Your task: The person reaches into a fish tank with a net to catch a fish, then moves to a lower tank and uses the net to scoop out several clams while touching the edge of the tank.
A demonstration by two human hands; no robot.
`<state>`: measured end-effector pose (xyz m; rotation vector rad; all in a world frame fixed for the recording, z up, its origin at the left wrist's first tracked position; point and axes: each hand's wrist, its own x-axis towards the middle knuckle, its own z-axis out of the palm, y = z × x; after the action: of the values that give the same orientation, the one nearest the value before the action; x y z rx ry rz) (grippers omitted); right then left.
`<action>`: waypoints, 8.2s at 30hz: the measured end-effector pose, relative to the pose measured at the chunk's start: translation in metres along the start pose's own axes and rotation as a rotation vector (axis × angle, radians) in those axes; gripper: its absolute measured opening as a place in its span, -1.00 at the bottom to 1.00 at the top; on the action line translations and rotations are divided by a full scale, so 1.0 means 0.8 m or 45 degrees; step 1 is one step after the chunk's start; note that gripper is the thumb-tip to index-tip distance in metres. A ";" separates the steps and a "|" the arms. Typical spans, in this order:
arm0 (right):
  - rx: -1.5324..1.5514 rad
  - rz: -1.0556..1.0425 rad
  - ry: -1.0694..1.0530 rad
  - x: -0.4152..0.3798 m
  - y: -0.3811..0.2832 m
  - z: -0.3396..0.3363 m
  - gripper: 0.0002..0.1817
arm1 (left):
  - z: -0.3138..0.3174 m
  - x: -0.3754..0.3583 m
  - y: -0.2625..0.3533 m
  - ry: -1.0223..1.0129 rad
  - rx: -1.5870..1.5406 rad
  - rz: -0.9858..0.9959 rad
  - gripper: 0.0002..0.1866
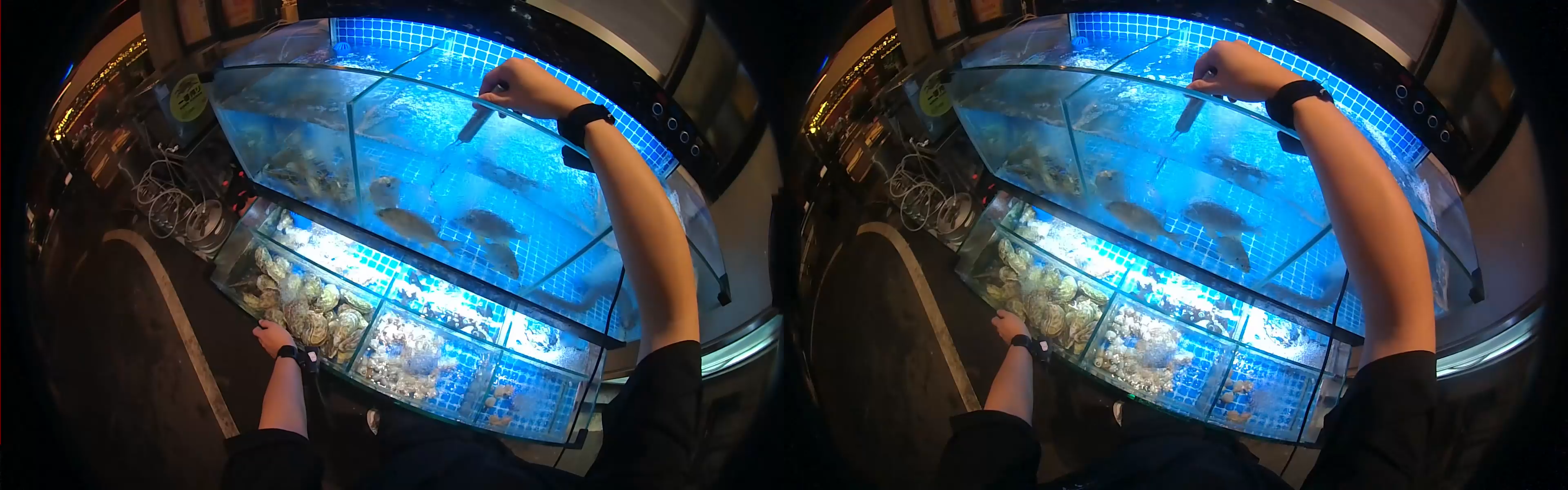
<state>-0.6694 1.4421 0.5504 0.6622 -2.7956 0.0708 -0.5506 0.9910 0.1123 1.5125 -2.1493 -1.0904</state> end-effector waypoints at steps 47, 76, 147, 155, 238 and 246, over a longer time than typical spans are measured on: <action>0.234 -0.143 0.012 0.002 -0.007 -0.009 -0.70 | -0.001 0.000 0.000 0.002 -0.027 0.026 -0.49; 0.467 -0.174 0.143 0.000 -0.017 -0.013 -0.63 | -0.002 0.000 0.000 -0.017 0.021 0.010 -0.46; 0.465 -0.231 0.199 0.003 -0.017 -0.026 -0.58 | -0.003 -0.001 0.003 -0.037 0.033 0.010 -0.49; 0.419 -0.182 0.197 0.004 -0.017 -0.025 -0.58 | 0.000 0.002 0.000 -0.021 0.010 0.001 -0.50; -0.271 -0.460 0.870 -0.049 -0.063 -0.102 -0.80 | -0.003 -0.003 0.002 -0.017 0.030 -0.016 -0.56; -0.479 -0.341 1.045 -0.108 -0.134 -0.132 -0.87 | -0.010 -0.011 0.006 -0.049 -0.056 -0.059 -0.57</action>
<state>-0.5213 1.3950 0.6276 0.6976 -1.8534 -0.1893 -0.5450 0.9966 0.1226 1.5408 -2.1112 -1.1835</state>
